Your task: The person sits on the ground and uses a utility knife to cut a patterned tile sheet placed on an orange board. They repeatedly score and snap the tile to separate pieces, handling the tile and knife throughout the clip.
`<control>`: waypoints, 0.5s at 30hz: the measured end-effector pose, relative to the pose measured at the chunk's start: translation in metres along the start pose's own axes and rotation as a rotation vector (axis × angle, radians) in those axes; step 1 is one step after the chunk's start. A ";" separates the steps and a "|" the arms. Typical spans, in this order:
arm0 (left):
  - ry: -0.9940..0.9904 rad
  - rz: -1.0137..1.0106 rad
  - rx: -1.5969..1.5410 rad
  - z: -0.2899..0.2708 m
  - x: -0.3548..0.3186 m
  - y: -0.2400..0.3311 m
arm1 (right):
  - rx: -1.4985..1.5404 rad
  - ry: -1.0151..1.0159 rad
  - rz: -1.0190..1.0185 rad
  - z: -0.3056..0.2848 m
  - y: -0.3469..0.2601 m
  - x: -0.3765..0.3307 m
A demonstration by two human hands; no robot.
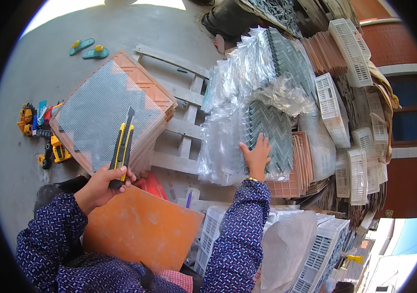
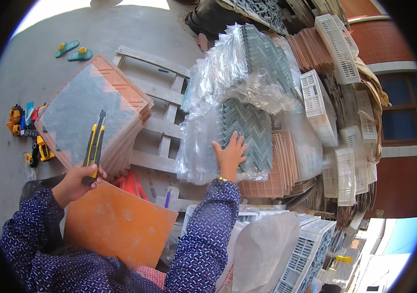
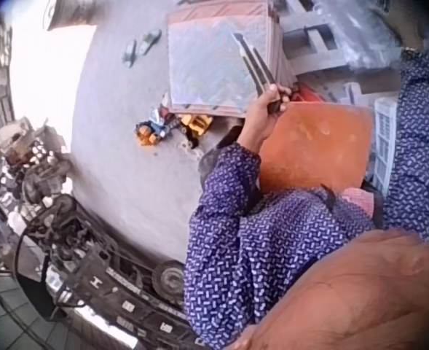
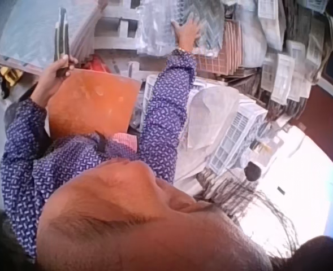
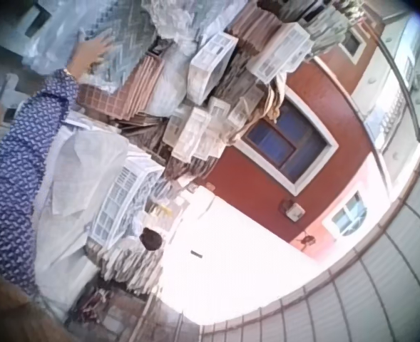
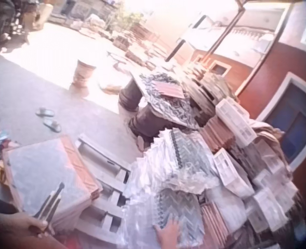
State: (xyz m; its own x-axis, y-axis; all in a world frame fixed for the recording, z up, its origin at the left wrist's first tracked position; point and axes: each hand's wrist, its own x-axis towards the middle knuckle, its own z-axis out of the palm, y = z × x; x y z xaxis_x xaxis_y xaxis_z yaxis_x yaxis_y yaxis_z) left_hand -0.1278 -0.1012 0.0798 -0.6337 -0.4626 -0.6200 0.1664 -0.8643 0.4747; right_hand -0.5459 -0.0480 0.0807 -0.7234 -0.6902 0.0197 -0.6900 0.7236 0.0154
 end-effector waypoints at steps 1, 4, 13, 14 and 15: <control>0.004 -0.006 0.000 0.003 -0.001 0.002 | 0.058 0.067 -0.007 0.009 0.005 -0.001; -0.007 -0.012 -0.007 0.001 0.000 0.000 | 0.089 0.150 -0.066 0.019 0.014 -0.004; -0.044 0.010 -0.052 0.003 -0.004 0.004 | 0.390 0.300 -0.287 0.042 0.052 -0.039; -0.047 0.014 -0.048 0.005 -0.004 0.005 | 0.455 0.342 -0.268 0.048 0.053 -0.046; -0.049 0.018 -0.045 0.005 -0.005 0.006 | 0.421 0.385 -0.172 0.048 0.047 -0.054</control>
State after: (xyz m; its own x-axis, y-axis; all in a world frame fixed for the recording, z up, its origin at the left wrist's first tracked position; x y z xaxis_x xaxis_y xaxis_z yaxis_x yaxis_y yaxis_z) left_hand -0.1277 -0.1032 0.0888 -0.6667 -0.4684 -0.5797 0.2111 -0.8646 0.4559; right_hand -0.5409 0.0233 0.0326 -0.5934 -0.6901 0.4142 -0.8040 0.4839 -0.3456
